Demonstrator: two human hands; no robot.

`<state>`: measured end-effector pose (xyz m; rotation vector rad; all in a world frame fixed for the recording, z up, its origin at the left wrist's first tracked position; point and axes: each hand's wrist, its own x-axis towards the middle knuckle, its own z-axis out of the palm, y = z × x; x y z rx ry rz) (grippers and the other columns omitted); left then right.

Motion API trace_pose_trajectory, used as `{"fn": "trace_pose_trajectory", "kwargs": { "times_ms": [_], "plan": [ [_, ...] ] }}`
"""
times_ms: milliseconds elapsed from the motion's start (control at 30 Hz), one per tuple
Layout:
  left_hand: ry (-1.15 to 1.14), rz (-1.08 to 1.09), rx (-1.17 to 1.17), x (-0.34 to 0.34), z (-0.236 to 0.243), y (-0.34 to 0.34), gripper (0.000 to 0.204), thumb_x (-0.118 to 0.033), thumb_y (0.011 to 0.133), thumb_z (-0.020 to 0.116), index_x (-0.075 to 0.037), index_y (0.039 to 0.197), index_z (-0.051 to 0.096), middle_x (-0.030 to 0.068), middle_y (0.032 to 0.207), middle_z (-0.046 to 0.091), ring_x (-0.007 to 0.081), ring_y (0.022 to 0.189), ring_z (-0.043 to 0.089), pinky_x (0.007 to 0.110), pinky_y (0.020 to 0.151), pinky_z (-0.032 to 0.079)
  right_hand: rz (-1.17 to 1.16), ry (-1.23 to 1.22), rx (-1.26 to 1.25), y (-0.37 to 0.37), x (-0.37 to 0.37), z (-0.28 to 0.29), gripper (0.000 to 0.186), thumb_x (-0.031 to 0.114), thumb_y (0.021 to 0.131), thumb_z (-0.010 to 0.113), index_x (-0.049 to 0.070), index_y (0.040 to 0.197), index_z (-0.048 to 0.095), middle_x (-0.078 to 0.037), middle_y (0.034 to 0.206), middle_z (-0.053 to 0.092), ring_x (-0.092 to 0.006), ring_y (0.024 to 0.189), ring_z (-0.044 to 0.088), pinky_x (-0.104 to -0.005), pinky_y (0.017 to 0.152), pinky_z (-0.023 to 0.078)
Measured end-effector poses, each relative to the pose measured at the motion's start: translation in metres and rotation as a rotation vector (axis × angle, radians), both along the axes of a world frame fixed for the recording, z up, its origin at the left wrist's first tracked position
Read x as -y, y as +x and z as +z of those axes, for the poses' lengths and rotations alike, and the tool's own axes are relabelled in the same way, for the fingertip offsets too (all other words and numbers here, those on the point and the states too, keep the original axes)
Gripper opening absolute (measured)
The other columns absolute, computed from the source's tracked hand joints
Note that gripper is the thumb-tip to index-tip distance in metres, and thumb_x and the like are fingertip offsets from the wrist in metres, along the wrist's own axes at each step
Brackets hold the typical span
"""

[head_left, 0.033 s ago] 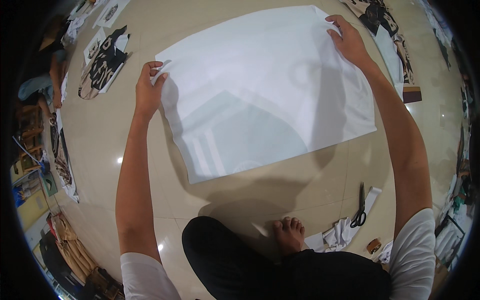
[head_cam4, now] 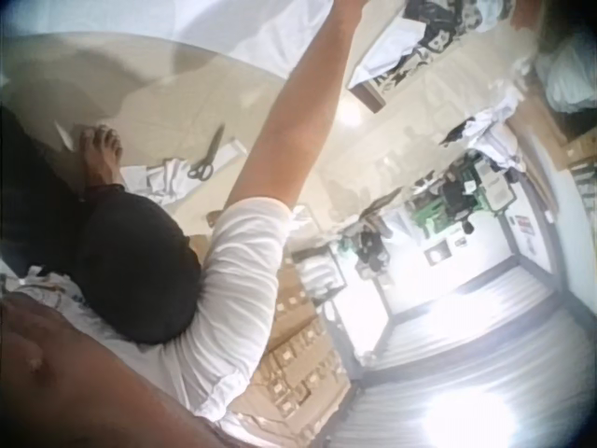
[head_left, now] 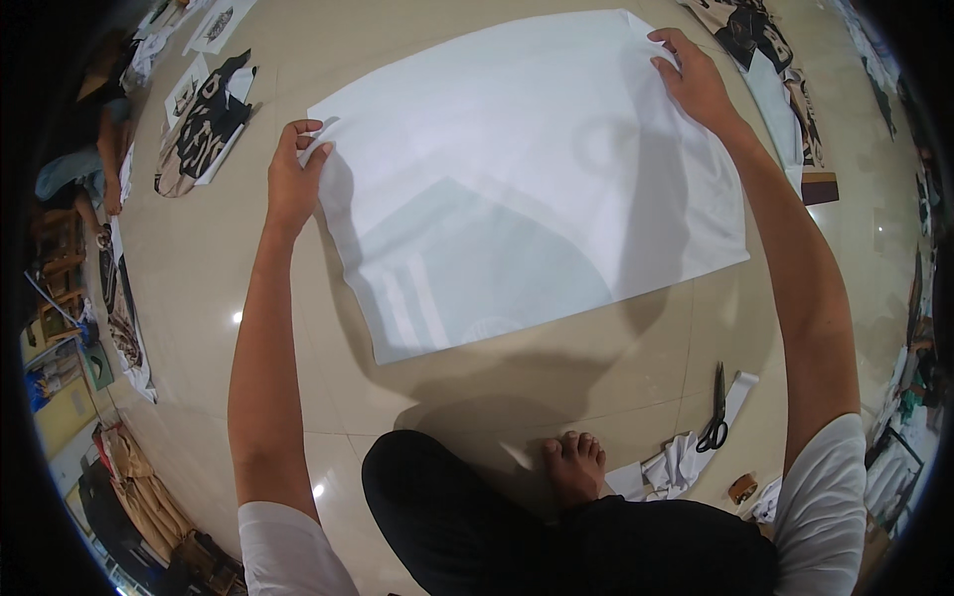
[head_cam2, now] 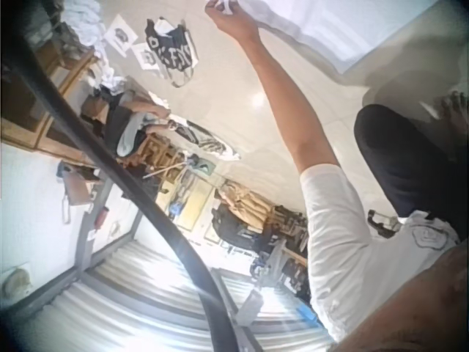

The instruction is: The person sits on the floor and uses scissors to cut a large white fabric sheet that has a Pink Floyd graphic printed on it. They trim the edges of the graphic and then cut the remaining white fabric into strips.

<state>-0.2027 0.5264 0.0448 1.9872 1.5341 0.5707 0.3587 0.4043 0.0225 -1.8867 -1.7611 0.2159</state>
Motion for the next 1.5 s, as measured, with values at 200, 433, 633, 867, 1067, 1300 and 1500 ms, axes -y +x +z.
{"fn": "trace_pose_trajectory", "kwargs": {
  "times_ms": [200, 433, 633, 867, 1067, 1300, 1500],
  "plan": [
    [0.008, -0.009, -0.030, -0.015, -0.002, 0.000, 0.031, -0.013, 0.101, 0.075, -0.010, 0.131, 0.066, 0.0072, 0.104, 0.068, 0.0198, 0.096, 0.065, 0.034, 0.089, 0.053, -0.020, -0.034, 0.004, 0.006, -0.006, 0.002, 0.036, 0.015, 0.105, 0.070, 0.011, 0.139, 0.061, -0.016, 0.124, 0.073, -0.0342, 0.120, 0.070, -0.0413, 0.103, 0.054],
    [0.011, -0.003, -0.020, -0.029, -0.003, 0.010, 0.030, -0.015, 0.102, 0.076, -0.010, 0.130, 0.067, 0.0069, 0.107, 0.068, 0.0177, 0.092, 0.063, 0.033, 0.086, 0.053, 0.032, 0.018, -0.002, 0.024, -0.001, -0.003, 0.035, 0.018, 0.106, 0.069, 0.008, 0.139, 0.062, -0.014, 0.125, 0.073, -0.0314, 0.119, 0.069, -0.0396, 0.105, 0.053],
    [-0.022, 0.010, -0.003, -0.036, -0.004, 0.005, 0.028, -0.014, 0.102, 0.074, -0.010, 0.129, 0.068, 0.0067, 0.109, 0.068, 0.0161, 0.090, 0.062, 0.032, 0.082, 0.053, 0.044, 0.041, 0.024, 0.017, -0.017, 0.002, 0.033, 0.019, 0.106, 0.069, 0.005, 0.135, 0.063, -0.015, 0.125, 0.072, -0.0337, 0.121, 0.068, -0.0401, 0.105, 0.052],
    [-0.015, -0.003, 0.014, -0.045, -0.006, 0.002, 0.028, -0.016, 0.103, 0.073, -0.010, 0.129, 0.069, 0.0088, 0.110, 0.069, 0.0181, 0.095, 0.063, 0.033, 0.087, 0.053, 0.000, 0.104, 0.121, 0.004, -0.029, 0.013, 0.033, 0.006, 0.092, 0.072, 0.003, 0.124, 0.061, -0.026, 0.109, 0.071, -0.0456, 0.106, 0.069, -0.0489, 0.093, 0.054],
    [0.044, -0.023, -0.031, -0.050, -0.008, 0.002, 0.027, -0.016, 0.103, 0.073, -0.010, 0.129, 0.069, 0.0105, 0.111, 0.071, 0.0210, 0.099, 0.066, 0.035, 0.090, 0.054, -0.045, 0.062, 0.121, 0.003, -0.033, 0.010, 0.035, 0.006, 0.093, 0.073, 0.003, 0.126, 0.062, -0.026, 0.112, 0.073, -0.0453, 0.109, 0.070, -0.0491, 0.094, 0.055],
    [0.015, 0.004, -0.036, -0.052, -0.007, 0.005, 0.028, -0.017, 0.103, 0.074, -0.010, 0.129, 0.069, 0.0117, 0.111, 0.072, 0.0219, 0.101, 0.067, 0.036, 0.091, 0.055, -0.062, 0.053, 0.124, 0.002, -0.035, 0.009, 0.034, 0.006, 0.093, 0.073, 0.003, 0.126, 0.063, -0.027, 0.113, 0.073, -0.0458, 0.109, 0.070, -0.0494, 0.095, 0.055],
    [0.077, -0.019, -0.059, -0.058, -0.012, 0.001, 0.028, -0.019, 0.103, 0.074, -0.010, 0.129, 0.069, 0.0135, 0.114, 0.073, 0.0242, 0.103, 0.068, 0.037, 0.093, 0.055, -0.046, 0.064, 0.124, 0.003, -0.037, 0.007, 0.033, 0.005, 0.093, 0.072, 0.002, 0.126, 0.063, -0.027, 0.114, 0.073, -0.0458, 0.110, 0.070, -0.0493, 0.095, 0.055]
  ]
}}
